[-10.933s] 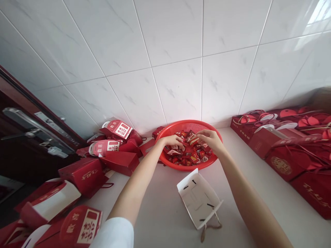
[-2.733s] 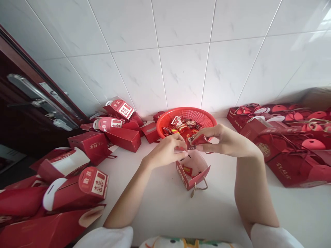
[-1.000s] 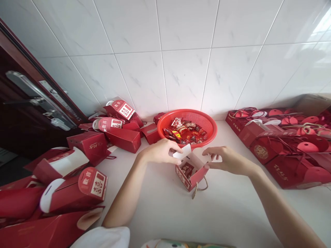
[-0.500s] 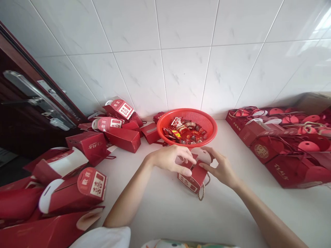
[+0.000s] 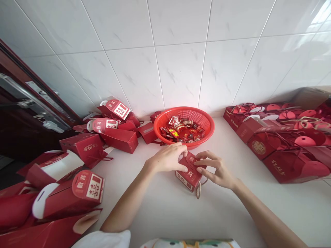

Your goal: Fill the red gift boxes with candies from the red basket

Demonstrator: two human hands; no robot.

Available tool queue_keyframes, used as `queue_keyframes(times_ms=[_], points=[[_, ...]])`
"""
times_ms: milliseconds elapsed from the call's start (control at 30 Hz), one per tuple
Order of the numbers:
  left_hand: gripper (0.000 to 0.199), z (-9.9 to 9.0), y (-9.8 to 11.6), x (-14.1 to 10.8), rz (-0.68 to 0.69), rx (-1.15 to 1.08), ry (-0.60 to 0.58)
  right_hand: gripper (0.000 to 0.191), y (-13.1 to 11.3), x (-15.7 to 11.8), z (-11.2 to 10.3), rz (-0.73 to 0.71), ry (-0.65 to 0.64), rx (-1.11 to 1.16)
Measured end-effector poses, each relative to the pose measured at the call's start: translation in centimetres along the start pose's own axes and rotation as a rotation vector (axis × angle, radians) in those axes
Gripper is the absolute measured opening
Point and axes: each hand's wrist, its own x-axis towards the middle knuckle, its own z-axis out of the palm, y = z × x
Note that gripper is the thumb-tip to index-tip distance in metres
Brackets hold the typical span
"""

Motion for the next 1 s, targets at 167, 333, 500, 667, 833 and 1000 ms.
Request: queue_keyframes(times_ms=[167, 333, 500, 667, 833, 1000], points=[[0.028, 0.1, 0.2, -0.1, 0.068, -0.087, -0.118, 0.02, 0.6, -0.1, 0.3, -0.047, 0.019, 0.025], [0.022, 0.6, -0.2, 0.6, 0.091, -0.19, -0.193, 0.019, 1.3, -0.2, -0.3, 0.032, 0.07, 0.047], [0.029, 1.1, -0.3, 1.0, 0.056, -0.221, -0.223, 0.026, 1.8, -0.1, -1.0, 0.175, 0.146, 0.033], [0.039, 1.2, 0.2, 0.6, -0.034, -0.128, -0.143, 0.049, 2.3, 0.3, -1.5, 0.41, 0.188, 0.055], [0.042, 1.6, 0.4, 0.3, -0.076, -0.076, -0.09, 0.065, 2.8, 0.3, -1.5, 0.543, -0.057, 0.132], [0.039, 1.6, 0.8, 0.1, -0.1, -0.037, -0.053, 0.065, 2.7, 0.1, -1.8, 0.62, -0.34, 0.389]])
